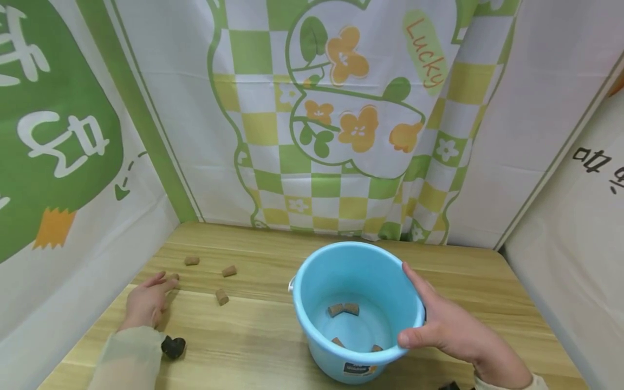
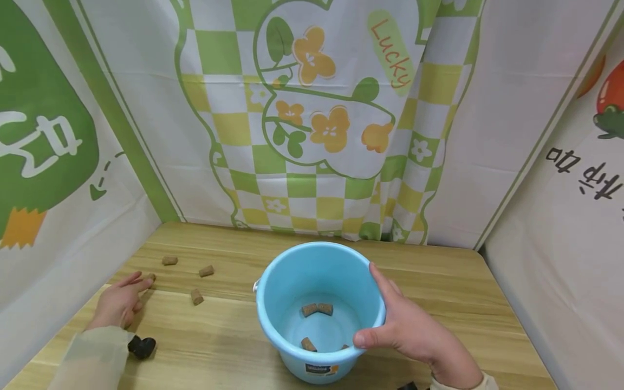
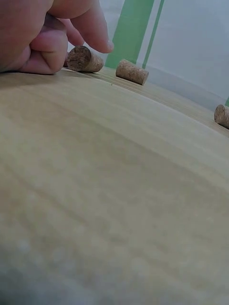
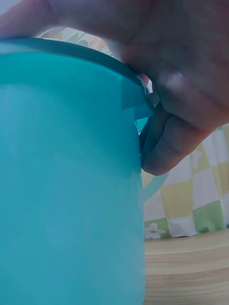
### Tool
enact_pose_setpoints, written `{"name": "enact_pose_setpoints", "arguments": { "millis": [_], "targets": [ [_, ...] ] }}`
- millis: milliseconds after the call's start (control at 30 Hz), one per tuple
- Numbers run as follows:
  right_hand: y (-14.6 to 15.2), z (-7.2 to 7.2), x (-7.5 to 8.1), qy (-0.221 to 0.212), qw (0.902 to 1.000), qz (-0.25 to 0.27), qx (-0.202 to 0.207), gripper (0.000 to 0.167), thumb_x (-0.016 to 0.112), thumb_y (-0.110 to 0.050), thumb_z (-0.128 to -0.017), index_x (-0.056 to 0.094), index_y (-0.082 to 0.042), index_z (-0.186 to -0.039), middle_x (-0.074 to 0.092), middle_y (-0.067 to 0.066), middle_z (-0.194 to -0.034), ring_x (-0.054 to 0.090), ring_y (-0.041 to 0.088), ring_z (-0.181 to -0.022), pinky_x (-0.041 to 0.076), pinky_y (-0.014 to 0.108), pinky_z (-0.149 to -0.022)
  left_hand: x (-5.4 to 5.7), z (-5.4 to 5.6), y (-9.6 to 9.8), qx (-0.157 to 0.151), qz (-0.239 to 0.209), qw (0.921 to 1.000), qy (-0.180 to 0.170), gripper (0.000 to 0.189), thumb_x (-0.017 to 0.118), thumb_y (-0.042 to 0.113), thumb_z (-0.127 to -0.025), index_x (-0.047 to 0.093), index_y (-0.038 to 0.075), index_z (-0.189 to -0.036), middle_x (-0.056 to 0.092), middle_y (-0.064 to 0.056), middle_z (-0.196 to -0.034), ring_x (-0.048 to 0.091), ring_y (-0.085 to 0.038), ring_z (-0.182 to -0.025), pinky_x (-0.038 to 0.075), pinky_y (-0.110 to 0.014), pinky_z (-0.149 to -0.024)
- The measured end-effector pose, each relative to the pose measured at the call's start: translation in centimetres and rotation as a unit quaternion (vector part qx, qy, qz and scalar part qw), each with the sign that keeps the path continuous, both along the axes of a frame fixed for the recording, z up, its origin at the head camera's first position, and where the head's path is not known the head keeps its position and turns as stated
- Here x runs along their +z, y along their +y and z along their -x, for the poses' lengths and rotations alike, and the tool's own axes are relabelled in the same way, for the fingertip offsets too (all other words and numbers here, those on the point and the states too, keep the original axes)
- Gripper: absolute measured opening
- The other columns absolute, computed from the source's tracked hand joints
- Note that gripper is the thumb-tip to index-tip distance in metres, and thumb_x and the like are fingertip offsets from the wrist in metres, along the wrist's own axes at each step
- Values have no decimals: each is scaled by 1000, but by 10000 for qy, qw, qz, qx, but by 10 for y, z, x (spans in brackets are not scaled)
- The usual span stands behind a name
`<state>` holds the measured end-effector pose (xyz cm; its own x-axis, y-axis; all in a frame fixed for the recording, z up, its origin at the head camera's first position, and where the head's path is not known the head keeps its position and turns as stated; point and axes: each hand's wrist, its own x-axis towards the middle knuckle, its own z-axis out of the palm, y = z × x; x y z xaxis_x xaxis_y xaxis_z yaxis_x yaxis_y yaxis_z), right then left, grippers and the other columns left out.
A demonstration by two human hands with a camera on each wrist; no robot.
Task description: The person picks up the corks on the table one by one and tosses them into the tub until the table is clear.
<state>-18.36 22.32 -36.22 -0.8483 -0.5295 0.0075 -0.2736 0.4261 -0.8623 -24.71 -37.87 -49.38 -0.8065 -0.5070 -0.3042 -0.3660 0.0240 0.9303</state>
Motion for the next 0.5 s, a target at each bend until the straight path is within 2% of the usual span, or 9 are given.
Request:
{"name": "enact_pose_setpoints", "arguments": {
  "millis": [167, 267, 367, 500],
  "targets": [
    [-1, 1, 0, 49, 10000, -39, 8, 120, 85, -28, -81, -3, -22, -161, 17, 23, -157, 51, 33, -116, 48, 35, -86, 3, 1, 1, 108, -99, 9998, -96, 66, 69, 27, -96, 40, 17, -154, 39, -11, -153, 39, -4, -45, 37, -24, -41],
    [-1, 1, 0, 93, 9999, -50, 29, 120, 85, -28, -81, -4, -22, -161, 16, 23, -157, 50, 34, -116, 48, 35, -86, 5, -1, 2, 60, -61, 9998, -168, 59, 64, 29, -99, 43, 16, -153, 38, -11, -151, 38, -4, -45, 36, -26, -40],
    [-1, 1, 0, 3, 10000, -13, 12, 119, 85, -27, -81, -4, -22, -161, 16, 23, -157, 51, 34, -116, 48, 35, -87, 6, -3, 5, -70, 103, 9998, -139, 54, 58, 28, -102, 44, 13, -152, 37, -14, -150, 38, -5, -45, 36, -27, -40],
    [0, 0, -1, 106, 9999, -78, -35, 120, 86, -27, -80, -3, -23, -161, 18, 22, -157, 51, 33, -116, 47, 34, -88, 6, -3, 6, -283, 353, 9989, -72, 49, 54, 23, -103, 46, 7, -149, 36, -20, -152, 36, -4, -44, 36, -25, -40]
  ]
}}
